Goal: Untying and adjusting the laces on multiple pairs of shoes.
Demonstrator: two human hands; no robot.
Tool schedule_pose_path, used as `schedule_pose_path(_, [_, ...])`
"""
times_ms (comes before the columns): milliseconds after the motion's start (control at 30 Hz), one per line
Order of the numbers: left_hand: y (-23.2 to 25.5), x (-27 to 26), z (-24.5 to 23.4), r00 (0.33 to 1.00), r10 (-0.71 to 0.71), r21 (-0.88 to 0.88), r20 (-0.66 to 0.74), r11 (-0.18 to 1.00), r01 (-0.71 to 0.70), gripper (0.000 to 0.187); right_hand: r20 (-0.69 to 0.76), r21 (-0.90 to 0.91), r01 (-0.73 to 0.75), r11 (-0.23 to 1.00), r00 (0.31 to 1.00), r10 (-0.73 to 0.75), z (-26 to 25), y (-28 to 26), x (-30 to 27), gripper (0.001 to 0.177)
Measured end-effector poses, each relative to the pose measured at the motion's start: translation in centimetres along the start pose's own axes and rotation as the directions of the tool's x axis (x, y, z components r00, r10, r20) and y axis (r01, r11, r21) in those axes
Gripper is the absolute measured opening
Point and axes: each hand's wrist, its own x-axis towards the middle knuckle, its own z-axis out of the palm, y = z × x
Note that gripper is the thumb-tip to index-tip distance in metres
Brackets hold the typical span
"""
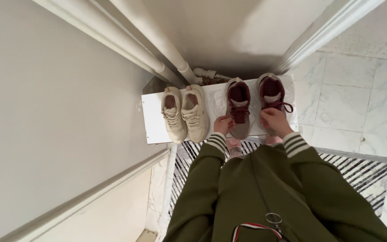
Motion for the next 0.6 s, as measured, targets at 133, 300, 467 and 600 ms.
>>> schedule_pose_path(133, [1.4, -2.8, -2.4, 0.998, 0.055, -0.003, 0.014, 0.999, -0.055, 0.044, 0.023, 0.012, 0.051, 0.999, 0.998, -0.051, -3.2, 4.0, -2.1, 0.038])
schedule_pose_path(300, [1.5, -10.0, -7.9, 0.989, 0.137, -0.058, -0.048, 0.988, -0.14, 0.037, 0.181, 0.075, -0.032, 0.997, 0.983, 0.018, -6.0, 7.6, -5.9, 0.04])
schedule_pose_path(467, [-4.2, -12.6, -13.5, 0.955, 0.14, -0.209, -0.26, 0.958, -0.197, 0.035, 0.263, -0.218, 0.061, 0.974, 0.965, -0.002, -6.5, 12.6, -4.6, 0.046])
schedule_pose_path(600, [-7.4, -10.0, -16.7, 0.905, 0.257, -0.104, -0.338, 0.946, -0.307, 0.038, 0.272, -0.402, 0.225, 0.887, 0.955, -0.119, -4.5, 9.5, -6.7, 0.05])
